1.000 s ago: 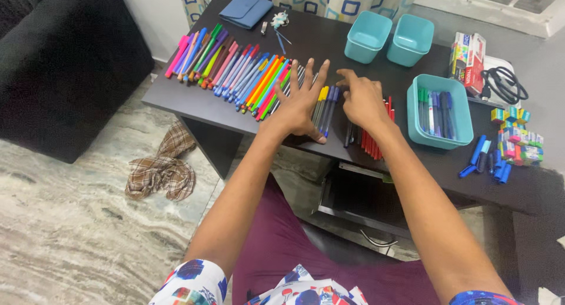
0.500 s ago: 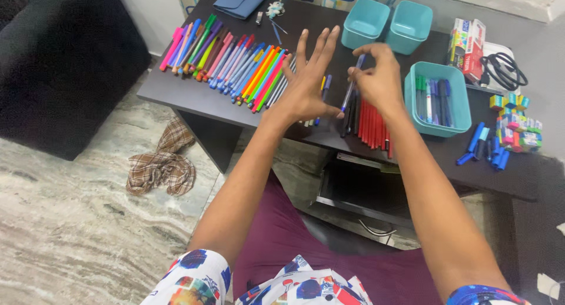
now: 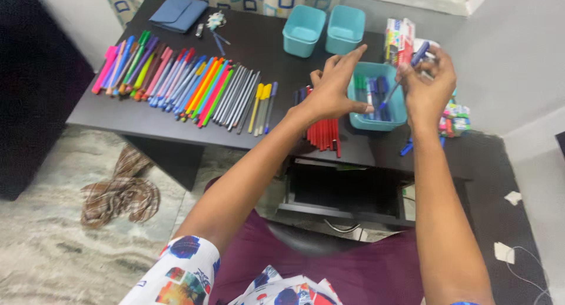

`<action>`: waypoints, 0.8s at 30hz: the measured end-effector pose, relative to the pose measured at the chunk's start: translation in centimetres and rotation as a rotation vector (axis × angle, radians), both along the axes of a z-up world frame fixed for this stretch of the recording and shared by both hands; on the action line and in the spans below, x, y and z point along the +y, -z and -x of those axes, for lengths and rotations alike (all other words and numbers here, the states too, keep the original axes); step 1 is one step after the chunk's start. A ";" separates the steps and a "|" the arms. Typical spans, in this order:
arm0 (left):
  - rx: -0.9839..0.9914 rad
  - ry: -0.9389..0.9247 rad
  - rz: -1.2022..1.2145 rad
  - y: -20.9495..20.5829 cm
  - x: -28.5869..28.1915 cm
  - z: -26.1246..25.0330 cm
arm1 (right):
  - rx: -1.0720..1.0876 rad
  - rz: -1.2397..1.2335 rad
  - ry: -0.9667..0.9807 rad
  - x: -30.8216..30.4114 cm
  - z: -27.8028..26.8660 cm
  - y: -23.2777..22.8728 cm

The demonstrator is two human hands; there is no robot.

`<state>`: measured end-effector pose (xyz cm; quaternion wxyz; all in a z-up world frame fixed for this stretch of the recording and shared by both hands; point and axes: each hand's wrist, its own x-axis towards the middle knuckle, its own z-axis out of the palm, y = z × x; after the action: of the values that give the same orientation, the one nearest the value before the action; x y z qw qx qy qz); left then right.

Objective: The person sorts colored pens, pencils, and markers from a desk into light blue plastic containers. They also place small erasers into a separate container. The person works by hand, arranging items into groups and placing them into containers.

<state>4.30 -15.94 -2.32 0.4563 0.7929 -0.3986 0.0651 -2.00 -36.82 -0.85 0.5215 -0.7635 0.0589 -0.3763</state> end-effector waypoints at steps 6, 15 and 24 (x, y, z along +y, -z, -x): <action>0.155 0.073 -0.381 -1.6 -2.8 -2.4 | 0.109 0.115 0.106 -3.4 1.3 0.7; 0.123 0.133 -0.639 -1.7 -5.5 -3.5 | 0.371 0.201 0.146 -1.9 1.6 -0.4; 0.258 0.071 -0.828 -3.2 -6.1 -3.4 | 0.241 -0.213 0.040 -3.8 2.9 -0.6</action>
<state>7.71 -22.07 0.88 0.1480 0.8964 -0.3579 -0.2156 -4.88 -40.58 -0.24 0.5812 -0.7421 0.1758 -0.2838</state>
